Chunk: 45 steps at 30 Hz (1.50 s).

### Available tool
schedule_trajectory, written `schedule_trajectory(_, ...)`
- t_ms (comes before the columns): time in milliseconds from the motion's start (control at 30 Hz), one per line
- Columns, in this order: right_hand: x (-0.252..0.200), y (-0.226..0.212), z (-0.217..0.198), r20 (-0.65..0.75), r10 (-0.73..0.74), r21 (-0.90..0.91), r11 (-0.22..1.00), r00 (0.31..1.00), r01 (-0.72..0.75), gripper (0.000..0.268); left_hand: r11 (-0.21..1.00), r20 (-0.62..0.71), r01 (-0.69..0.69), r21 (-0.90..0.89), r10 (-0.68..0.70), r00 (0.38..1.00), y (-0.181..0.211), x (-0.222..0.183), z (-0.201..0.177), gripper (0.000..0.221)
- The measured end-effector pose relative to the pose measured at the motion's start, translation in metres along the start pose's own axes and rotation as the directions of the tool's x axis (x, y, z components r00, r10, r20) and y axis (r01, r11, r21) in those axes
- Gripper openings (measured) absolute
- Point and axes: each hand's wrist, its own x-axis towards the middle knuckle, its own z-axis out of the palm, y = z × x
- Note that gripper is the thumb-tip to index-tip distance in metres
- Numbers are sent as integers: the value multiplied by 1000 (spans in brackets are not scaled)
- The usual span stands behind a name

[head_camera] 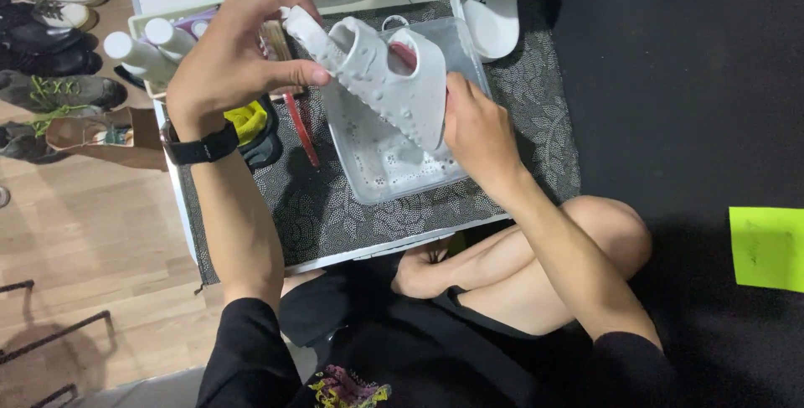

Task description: Cleaning the sole of a white sandal using a brush and soapy water in a plastic tray.

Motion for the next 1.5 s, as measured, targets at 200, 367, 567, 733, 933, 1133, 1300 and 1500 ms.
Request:
schedule_trajectory(200,3,1,1,45,48,38,998,998,-49,14,859,-70,25,-511,-71,995,-7,12,37,45)
schedule_trajectory(367,-4,4,2,-41,-174,-279,948,984,156,31,800,-268,4,-600,-205,941,-16,19,60,17)
schedule_trajectory(567,-4,1,-3,-165,-178,-367,924,970,107,38,720,-296,-108,-686,-140,945,-40,18,62,14)
schedule_trajectory(733,-2,-5,-6,-38,-100,-309,947,994,83,27,682,-301,-100,-724,-183,936,-59,10,59,14)
schedule_trajectory(933,-2,-5,-9,-163,-333,-274,920,929,281,21,597,-309,-180,-782,-119,944,-70,11,57,10)
schedule_trajectory(1133,-2,-17,-12,0,-2,35,999,1000,2,14,415,-358,-276,-867,-133,924,-68,13,61,10)
schedule_trajectory(1300,3,-10,-24,377,327,152,901,867,-406,18,433,-347,-278,-858,-88,934,-69,15,66,9)
schedule_trajectory(1500,9,-8,-14,602,381,45,861,702,-507,22,406,-368,-319,-856,-46,929,-83,14,69,5)
